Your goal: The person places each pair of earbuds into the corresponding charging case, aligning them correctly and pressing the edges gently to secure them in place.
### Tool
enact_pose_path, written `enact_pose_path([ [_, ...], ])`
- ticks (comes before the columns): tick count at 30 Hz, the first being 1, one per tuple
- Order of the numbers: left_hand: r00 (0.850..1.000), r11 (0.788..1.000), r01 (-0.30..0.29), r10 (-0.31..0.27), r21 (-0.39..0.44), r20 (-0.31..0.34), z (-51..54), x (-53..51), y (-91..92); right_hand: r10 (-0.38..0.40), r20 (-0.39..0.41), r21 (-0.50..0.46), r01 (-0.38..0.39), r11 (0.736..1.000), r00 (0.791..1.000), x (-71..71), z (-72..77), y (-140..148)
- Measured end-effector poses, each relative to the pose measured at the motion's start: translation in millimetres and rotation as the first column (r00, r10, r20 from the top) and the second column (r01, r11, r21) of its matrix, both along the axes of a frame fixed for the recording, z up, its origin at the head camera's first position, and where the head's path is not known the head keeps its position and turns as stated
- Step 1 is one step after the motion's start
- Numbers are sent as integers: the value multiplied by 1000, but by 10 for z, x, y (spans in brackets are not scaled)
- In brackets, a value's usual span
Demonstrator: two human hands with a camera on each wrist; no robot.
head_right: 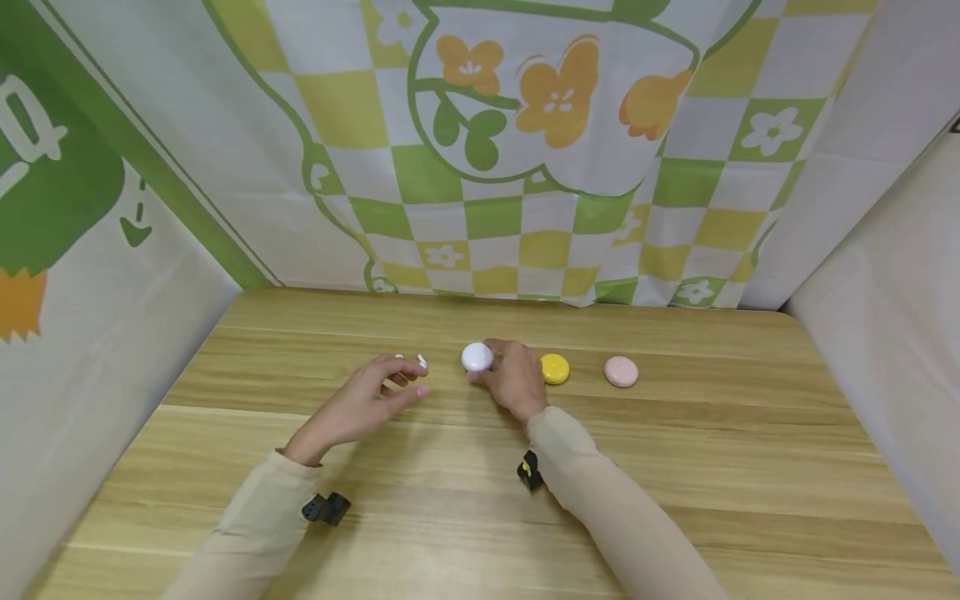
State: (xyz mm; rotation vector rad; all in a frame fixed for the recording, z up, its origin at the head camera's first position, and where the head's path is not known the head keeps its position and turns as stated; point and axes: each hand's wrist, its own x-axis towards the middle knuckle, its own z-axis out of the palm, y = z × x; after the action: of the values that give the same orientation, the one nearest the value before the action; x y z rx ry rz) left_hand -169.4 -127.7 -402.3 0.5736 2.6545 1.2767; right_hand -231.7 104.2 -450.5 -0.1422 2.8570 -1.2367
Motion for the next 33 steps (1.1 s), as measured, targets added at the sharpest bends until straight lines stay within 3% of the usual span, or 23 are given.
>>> enact_pose_path([
  [7,1000,1000,-14,14,-1,-2,10,-24,61,21,-35,-42,-22,999,999,122,135,-14],
  [12,1000,1000,-22,22,12,-19,16,-32,106,17,-109,-39,-21,999,994,234,207,1],
  [24,998,997,-54,56,63,-37,1,-45,219,58,-304,-100,-92,991,951,518,285,87],
  [33,998,993,-42,38,107,41,-9,-30,372,89,-361,-119,-140,983,928,699,298,140],
])
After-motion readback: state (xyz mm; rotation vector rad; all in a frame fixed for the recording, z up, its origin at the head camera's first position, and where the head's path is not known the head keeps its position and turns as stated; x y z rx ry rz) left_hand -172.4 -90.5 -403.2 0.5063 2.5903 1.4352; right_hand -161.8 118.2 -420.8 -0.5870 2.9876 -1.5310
